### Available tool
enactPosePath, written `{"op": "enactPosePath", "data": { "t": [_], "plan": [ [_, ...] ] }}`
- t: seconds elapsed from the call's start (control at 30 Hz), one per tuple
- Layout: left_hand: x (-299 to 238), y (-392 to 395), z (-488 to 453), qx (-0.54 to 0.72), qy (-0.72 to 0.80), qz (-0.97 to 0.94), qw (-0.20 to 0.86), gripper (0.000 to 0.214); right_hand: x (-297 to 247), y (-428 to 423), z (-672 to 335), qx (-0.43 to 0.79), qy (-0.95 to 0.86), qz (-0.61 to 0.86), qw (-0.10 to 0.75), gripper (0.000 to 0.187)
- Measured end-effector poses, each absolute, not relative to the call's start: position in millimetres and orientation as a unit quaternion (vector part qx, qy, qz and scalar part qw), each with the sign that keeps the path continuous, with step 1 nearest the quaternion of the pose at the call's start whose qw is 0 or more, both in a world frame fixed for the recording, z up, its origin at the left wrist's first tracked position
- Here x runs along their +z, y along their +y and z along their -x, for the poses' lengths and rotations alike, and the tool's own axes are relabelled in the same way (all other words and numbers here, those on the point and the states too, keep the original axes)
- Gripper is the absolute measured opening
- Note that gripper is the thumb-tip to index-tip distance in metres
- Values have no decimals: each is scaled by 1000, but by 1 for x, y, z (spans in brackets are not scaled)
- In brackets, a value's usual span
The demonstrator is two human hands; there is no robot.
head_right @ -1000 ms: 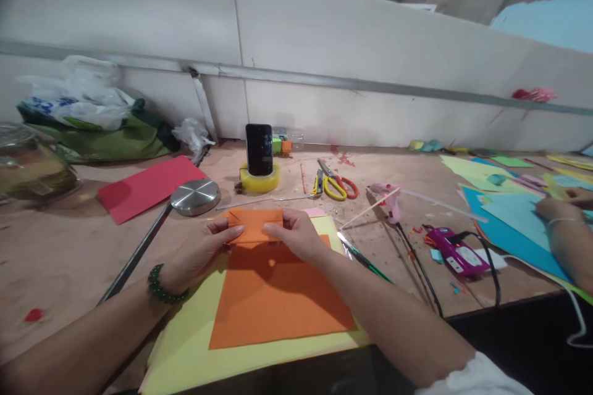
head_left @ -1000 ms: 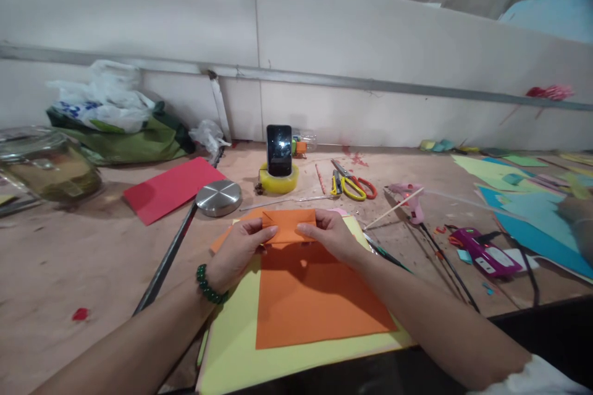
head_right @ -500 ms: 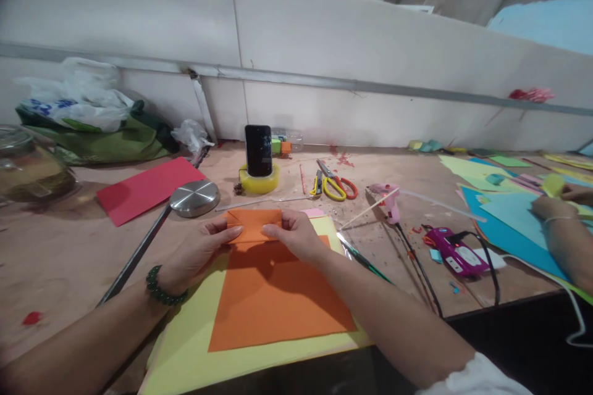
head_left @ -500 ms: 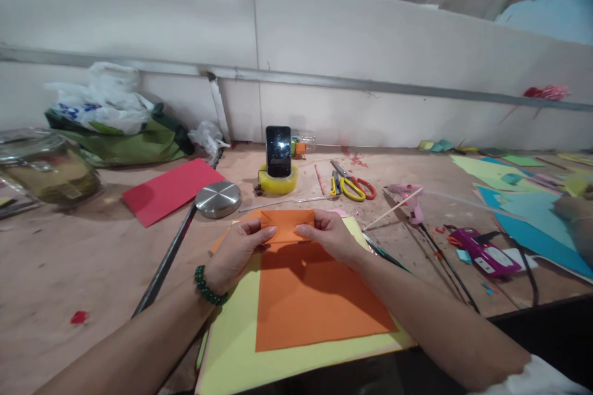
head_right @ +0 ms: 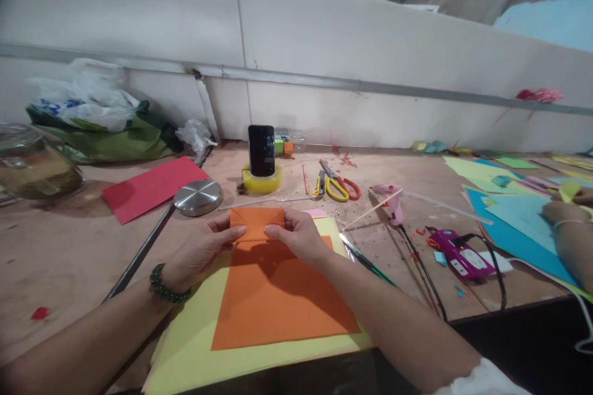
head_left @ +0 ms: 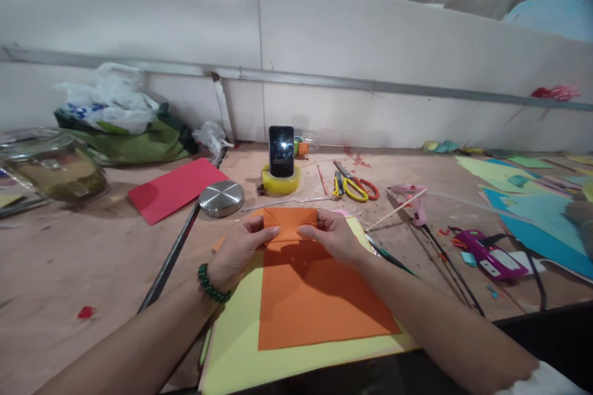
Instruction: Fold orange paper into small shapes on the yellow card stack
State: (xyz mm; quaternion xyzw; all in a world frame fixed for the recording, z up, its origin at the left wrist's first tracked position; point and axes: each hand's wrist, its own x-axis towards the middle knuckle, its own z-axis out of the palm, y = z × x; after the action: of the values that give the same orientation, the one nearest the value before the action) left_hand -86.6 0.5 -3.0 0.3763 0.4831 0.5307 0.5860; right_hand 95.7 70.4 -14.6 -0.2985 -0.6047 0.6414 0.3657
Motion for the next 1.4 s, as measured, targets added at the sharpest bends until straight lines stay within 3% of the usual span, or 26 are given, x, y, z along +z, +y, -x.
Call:
{"op": "enactPosePath", "data": {
  "t": [0.53, 1.4],
  "plan": [
    [0, -1, 86, 534, 533, -368, 543, 29, -14, 69, -96, 632, -604, 312, 374, 34],
    [-6, 2, 87, 517, 510, -371, 578, 26, -12, 74, -99, 666, -592, 285, 353, 35]
  ]
}}
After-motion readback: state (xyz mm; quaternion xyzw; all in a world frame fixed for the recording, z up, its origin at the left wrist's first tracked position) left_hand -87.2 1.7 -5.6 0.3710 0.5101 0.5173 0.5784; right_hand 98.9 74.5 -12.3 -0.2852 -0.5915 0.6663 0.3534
